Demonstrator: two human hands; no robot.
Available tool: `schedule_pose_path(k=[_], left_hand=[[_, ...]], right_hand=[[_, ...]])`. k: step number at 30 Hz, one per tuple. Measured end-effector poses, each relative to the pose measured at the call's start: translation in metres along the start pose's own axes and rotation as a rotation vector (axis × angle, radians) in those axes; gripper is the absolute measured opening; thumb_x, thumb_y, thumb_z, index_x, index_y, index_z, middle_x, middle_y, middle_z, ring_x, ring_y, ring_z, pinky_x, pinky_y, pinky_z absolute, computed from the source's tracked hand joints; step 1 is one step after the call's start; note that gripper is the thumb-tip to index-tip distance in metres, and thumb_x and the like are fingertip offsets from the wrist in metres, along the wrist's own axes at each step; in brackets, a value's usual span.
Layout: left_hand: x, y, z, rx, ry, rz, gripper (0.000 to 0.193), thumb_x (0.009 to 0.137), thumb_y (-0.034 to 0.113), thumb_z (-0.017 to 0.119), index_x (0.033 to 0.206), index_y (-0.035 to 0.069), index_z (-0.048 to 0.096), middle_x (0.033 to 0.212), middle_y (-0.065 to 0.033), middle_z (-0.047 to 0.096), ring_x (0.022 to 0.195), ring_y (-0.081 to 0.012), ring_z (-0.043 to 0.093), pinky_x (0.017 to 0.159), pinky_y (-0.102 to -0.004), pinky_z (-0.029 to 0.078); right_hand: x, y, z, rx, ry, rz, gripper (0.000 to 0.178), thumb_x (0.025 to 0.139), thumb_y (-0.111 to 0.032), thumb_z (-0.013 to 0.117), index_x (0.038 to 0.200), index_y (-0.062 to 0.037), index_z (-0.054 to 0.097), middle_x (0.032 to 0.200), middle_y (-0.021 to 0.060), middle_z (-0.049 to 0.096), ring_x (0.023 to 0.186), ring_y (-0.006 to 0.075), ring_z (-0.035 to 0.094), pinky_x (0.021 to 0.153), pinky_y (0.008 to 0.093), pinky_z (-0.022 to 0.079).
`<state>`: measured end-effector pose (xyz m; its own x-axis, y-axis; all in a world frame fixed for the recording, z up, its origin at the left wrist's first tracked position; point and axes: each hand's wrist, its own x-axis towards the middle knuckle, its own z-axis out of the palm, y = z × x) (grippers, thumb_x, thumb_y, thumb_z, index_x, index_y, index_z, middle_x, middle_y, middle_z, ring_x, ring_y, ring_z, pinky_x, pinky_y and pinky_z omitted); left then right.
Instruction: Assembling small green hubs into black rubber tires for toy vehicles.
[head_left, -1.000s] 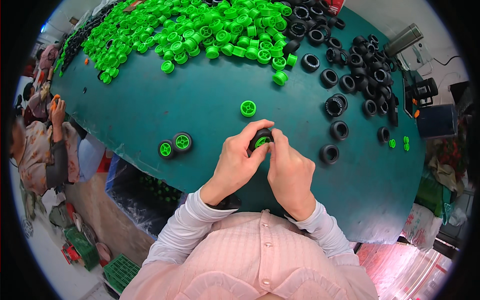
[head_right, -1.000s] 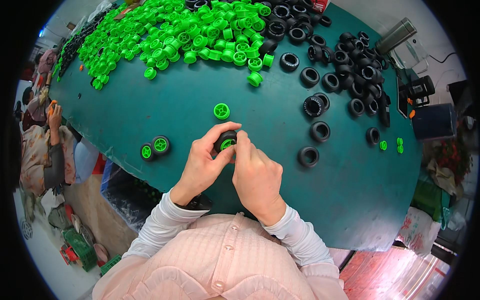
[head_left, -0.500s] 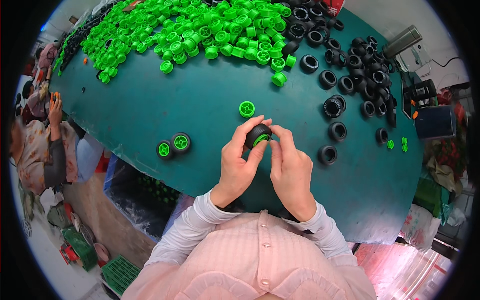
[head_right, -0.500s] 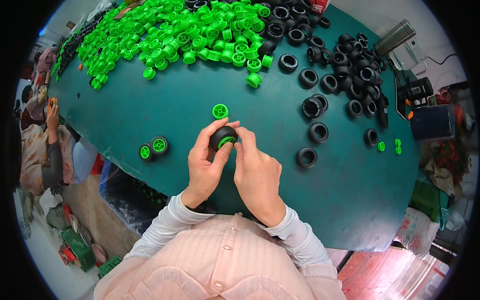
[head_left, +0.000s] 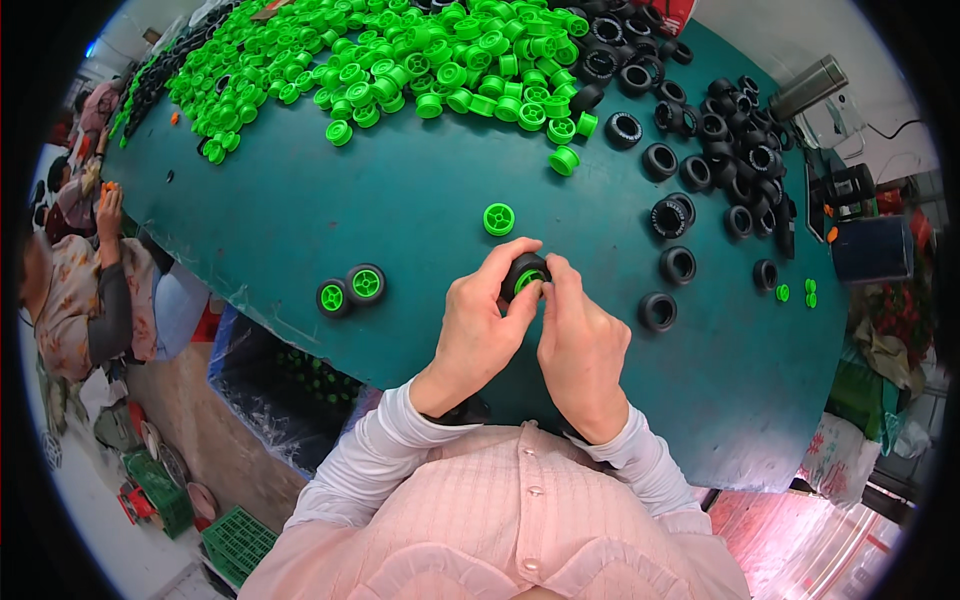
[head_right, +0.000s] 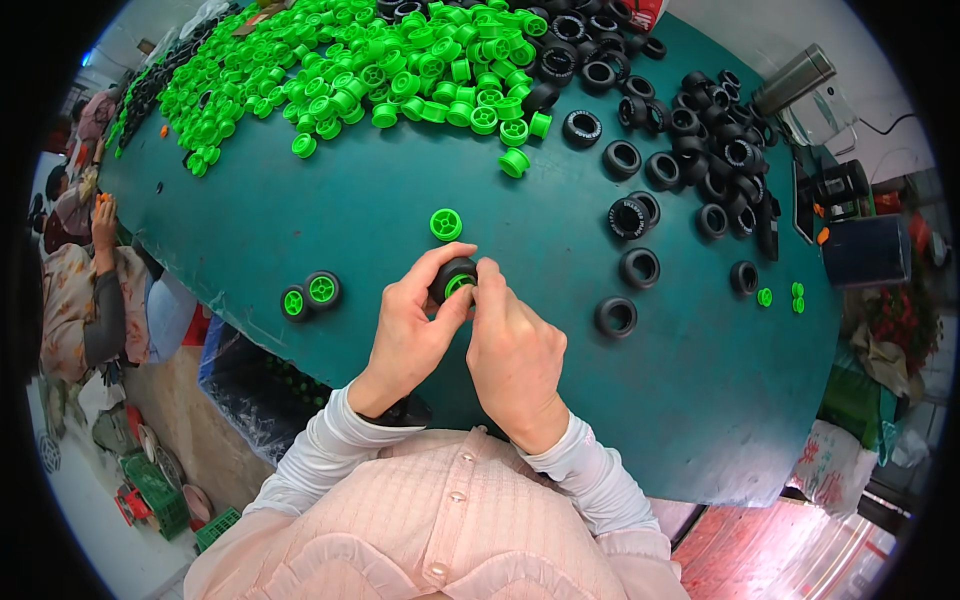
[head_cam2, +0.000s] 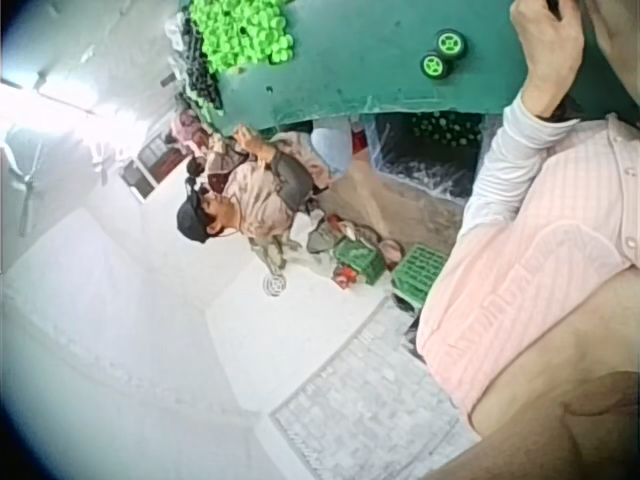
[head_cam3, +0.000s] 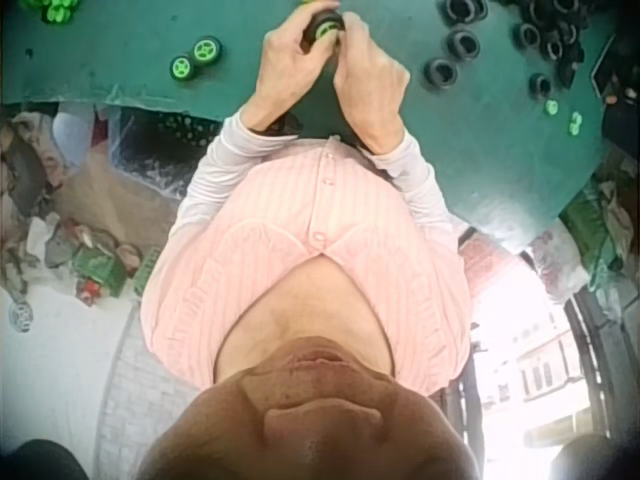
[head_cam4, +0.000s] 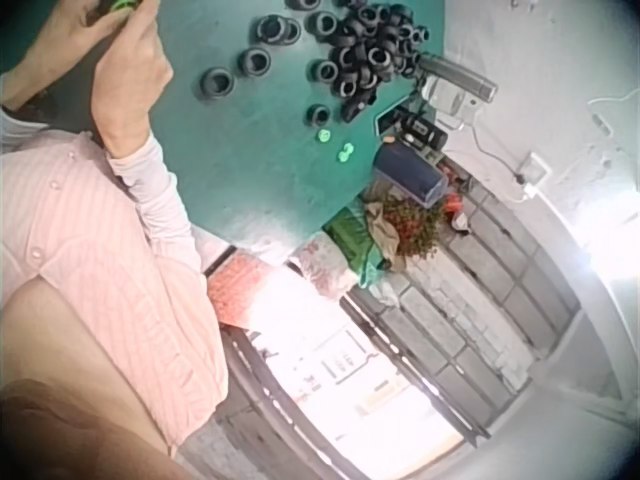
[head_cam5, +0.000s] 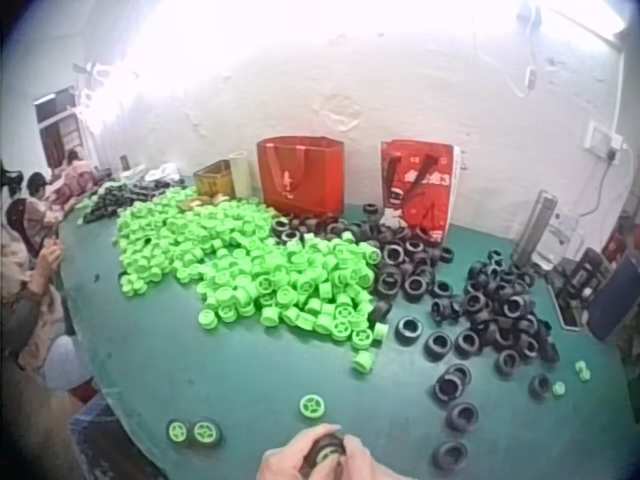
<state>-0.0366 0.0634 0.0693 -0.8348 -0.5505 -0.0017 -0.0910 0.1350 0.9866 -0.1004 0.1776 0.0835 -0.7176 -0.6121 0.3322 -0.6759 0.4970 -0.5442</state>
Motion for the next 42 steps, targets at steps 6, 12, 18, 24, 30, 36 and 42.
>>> schedule_pose_path(k=[6,12,18,24,30,36,42], left_hand=[[0.007,0.006,-0.015,-0.060,-0.198,-0.145,0.035,0.094,0.000,0.064,0.129,0.000,0.061,0.096,-0.0069,0.069,0.080,-0.0077,0.065,0.064,-0.0245,0.055],[0.018,0.008,-0.021,-0.048,-0.309,-0.211,0.044,0.096,0.000,0.062,0.139,0.001,0.053,0.107,-0.0050,0.067,0.087,-0.0064,0.064,0.071,-0.0233,0.057],[-0.004,-0.009,0.008,-0.297,0.017,0.099,0.042,0.097,-0.002,0.059,0.138,0.001,0.052,0.106,-0.0067,0.065,0.088,-0.0106,0.063,0.076,-0.0262,0.055],[0.000,-0.004,0.000,-0.270,-0.089,-0.042,0.034,0.097,-0.002,0.057,0.131,-0.001,0.055,0.100,-0.0065,0.066,0.087,-0.0093,0.064,0.073,-0.0266,0.057],[0.007,0.006,-0.011,-0.137,-0.207,-0.049,0.031,0.097,-0.001,0.056,0.128,-0.001,0.055,0.094,-0.0065,0.067,0.080,-0.0102,0.066,0.068,-0.0266,0.057],[0.020,0.012,-0.030,-0.023,-0.445,-0.259,0.036,0.098,0.003,0.060,0.134,0.001,0.055,0.102,-0.0050,0.066,0.079,-0.0062,0.064,0.063,-0.0240,0.055],[0.004,-0.001,-0.006,-0.354,-0.087,-0.036,0.037,0.100,0.000,0.058,0.136,-0.002,0.053,0.124,-0.0140,0.066,0.105,-0.0145,0.066,0.089,-0.0276,0.057]], right_hand=[[-0.003,0.002,-0.001,-0.166,-0.043,-0.123,0.041,0.086,0.001,0.066,0.127,-0.0015,0.060,0.075,0.0078,0.070,0.062,0.0233,0.070,0.053,0.0345,0.052],[-0.003,0.008,-0.003,-0.083,-0.049,-0.095,0.046,0.085,-0.001,0.067,0.130,-0.0035,0.058,0.079,0.0081,0.071,0.065,0.0235,0.071,0.053,0.0349,0.053],[0.001,0.000,-0.004,0.104,-0.027,0.034,0.034,0.096,-0.002,0.059,0.129,-0.0097,0.058,0.084,0.0132,0.072,0.067,0.0330,0.071,0.054,0.0400,0.050],[-0.001,0.001,-0.003,0.045,-0.036,0.012,0.036,0.092,-0.002,0.062,0.128,-0.0064,0.058,0.081,0.0128,0.072,0.067,0.0318,0.071,0.053,0.0392,0.051],[-0.004,0.002,0.000,-0.136,-0.037,-0.108,0.049,0.083,-0.004,0.071,0.130,-0.0002,0.057,0.078,0.0046,0.068,0.065,0.0174,0.069,0.053,0.0306,0.053],[-0.002,0.010,-0.003,-0.159,-0.107,-0.188,0.041,0.089,-0.002,0.065,0.129,-0.0038,0.058,0.075,0.0086,0.069,0.060,0.0241,0.069,0.054,0.0372,0.053],[0.000,0.010,-0.005,0.067,-0.122,0.022,0.034,0.093,-0.006,0.062,0.126,-0.0080,0.056,0.075,0.0115,0.070,0.061,0.0293,0.070,0.051,0.0401,0.050]])
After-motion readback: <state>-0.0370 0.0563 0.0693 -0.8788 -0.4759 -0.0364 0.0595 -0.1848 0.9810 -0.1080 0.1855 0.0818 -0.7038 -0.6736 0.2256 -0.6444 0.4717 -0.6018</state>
